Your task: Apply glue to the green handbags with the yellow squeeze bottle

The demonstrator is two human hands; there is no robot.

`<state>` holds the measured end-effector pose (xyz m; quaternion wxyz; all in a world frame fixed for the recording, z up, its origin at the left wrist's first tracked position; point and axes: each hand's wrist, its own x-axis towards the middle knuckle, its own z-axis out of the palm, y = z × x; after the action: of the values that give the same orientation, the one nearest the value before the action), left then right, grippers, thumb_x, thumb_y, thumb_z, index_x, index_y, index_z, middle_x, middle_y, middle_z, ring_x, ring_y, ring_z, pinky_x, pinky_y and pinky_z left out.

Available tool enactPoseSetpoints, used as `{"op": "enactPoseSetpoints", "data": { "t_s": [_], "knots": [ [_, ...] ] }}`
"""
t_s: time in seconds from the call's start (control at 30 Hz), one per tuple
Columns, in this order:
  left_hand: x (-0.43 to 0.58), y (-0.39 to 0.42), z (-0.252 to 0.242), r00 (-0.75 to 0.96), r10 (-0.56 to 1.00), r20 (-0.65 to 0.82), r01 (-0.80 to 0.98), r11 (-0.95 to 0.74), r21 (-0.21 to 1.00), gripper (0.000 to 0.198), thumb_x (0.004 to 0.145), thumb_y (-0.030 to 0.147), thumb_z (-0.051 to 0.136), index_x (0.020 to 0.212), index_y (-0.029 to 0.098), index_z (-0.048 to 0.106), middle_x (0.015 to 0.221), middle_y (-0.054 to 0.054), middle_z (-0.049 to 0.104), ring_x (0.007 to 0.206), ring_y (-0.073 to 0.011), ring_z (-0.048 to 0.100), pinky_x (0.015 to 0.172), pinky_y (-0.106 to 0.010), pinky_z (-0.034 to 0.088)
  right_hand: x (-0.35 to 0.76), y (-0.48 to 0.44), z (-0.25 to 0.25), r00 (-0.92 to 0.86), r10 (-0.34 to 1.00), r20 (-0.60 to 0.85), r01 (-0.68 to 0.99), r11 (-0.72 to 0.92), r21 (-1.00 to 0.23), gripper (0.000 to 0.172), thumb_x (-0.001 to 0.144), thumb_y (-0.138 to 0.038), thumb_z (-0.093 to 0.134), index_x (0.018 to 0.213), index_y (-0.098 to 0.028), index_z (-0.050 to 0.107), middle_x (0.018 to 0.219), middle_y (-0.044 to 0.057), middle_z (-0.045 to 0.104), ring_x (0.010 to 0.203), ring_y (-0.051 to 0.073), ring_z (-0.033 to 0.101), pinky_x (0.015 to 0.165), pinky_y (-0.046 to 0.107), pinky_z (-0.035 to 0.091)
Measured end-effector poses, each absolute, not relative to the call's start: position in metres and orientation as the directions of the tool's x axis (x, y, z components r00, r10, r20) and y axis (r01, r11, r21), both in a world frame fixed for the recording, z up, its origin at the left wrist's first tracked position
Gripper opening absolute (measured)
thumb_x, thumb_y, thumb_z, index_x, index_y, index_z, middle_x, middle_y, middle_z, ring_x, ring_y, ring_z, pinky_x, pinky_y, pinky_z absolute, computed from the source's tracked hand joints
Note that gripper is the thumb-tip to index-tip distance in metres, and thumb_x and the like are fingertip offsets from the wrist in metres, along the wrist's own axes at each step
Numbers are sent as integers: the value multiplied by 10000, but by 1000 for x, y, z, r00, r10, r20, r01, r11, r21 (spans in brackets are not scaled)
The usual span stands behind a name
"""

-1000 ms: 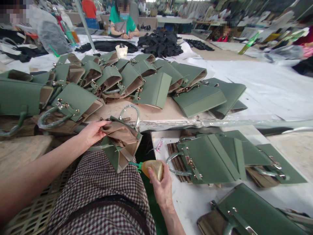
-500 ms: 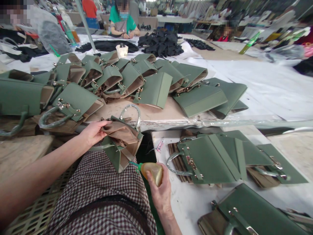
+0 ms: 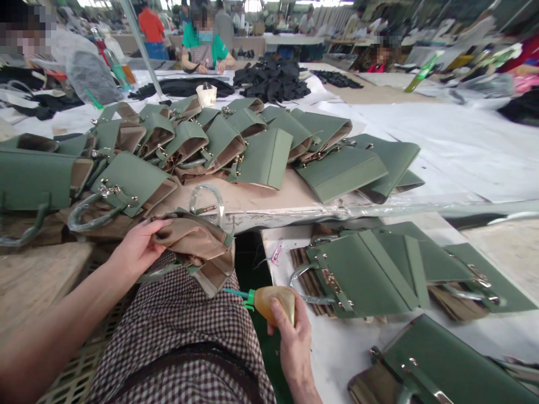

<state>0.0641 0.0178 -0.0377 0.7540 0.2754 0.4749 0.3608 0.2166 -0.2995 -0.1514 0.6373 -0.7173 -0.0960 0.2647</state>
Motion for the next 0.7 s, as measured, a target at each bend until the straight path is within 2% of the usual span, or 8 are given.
{"op": "enactPoseSetpoints", "data": {
  "t_s": [0.13, 0.23, 0.33, 0.4, 0.47, 0.6, 0.7],
  "knots": [
    [23, 1, -41, 179, 866, -467, -275, 500, 822, 187, 860, -2, 694, 901, 180, 679, 834, 30, 732, 689, -99, 713, 583, -165, 612, 219, -303, -145, 840, 488, -236, -152, -206, -967, 568, 861, -619, 795, 1221, -207, 643, 864, 33, 690, 550, 207, 562, 443, 309, 481],
    [-3, -10, -52, 121, 857, -501, -239, 515, 823, 174, 873, 48, 707, 929, 212, 696, 866, 38, 731, 700, -101, 703, 567, -163, 607, 213, -295, -139, 841, 499, -210, -74, -280, -957, 634, 815, -642, 816, 1238, -202, 641, 998, 84, 708, 709, 286, 657, 476, 347, 558],
    [-19, -20, -58, 71, 843, -533, -202, 535, 820, 183, 866, 84, 726, 970, 233, 707, 918, 27, 740, 724, -124, 711, 559, -184, 608, 207, -285, -142, 833, 538, -131, 60, -324, -944, 628, 819, -644, 807, 1243, -214, 635, 1120, 107, 707, 910, 346, 697, 685, 438, 634],
    [-27, -26, -60, 48, 827, -560, -190, 558, 808, 191, 862, 89, 723, 977, 241, 702, 943, 19, 745, 750, -137, 720, 588, -198, 616, 205, -281, -149, 813, 578, -67, 166, -340, -926, 589, 843, -632, 794, 1240, -229, 628, 1153, 101, 706, 998, 354, 693, 865, 507, 607],
    [-33, -30, -61, 38, 814, -579, -180, 576, 797, 190, 856, 90, 716, 963, 245, 693, 942, 15, 748, 759, -144, 720, 603, -200, 614, 204, -279, -157, 793, 609, -9, 254, -343, -904, 559, 872, -617, 780, 1256, -245, 616, 1197, 97, 698, 1070, 359, 678, 952, 541, 563],
    [-45, -32, -69, 57, 817, -574, -161, 575, 802, 220, 821, 76, 718, 959, 247, 695, 930, 15, 750, 776, -147, 716, 614, -184, 603, 203, -277, -165, 802, 587, 113, 370, -338, -866, 537, 901, -603, 758, 1270, -246, 599, 1192, 100, 684, 1065, 353, 670, 921, 521, 562],
    [-51, -32, -76, 54, 821, -568, -167, 569, 805, 228, 821, 63, 698, 965, 239, 708, 909, 17, 749, 762, -136, 710, 628, -175, 602, 201, -277, -163, 844, 518, 140, 356, -346, -868, 549, 874, -623, 767, 1220, -225, 615, 1146, 108, 687, 1032, 358, 662, 908, 528, 559]
  ]
}}
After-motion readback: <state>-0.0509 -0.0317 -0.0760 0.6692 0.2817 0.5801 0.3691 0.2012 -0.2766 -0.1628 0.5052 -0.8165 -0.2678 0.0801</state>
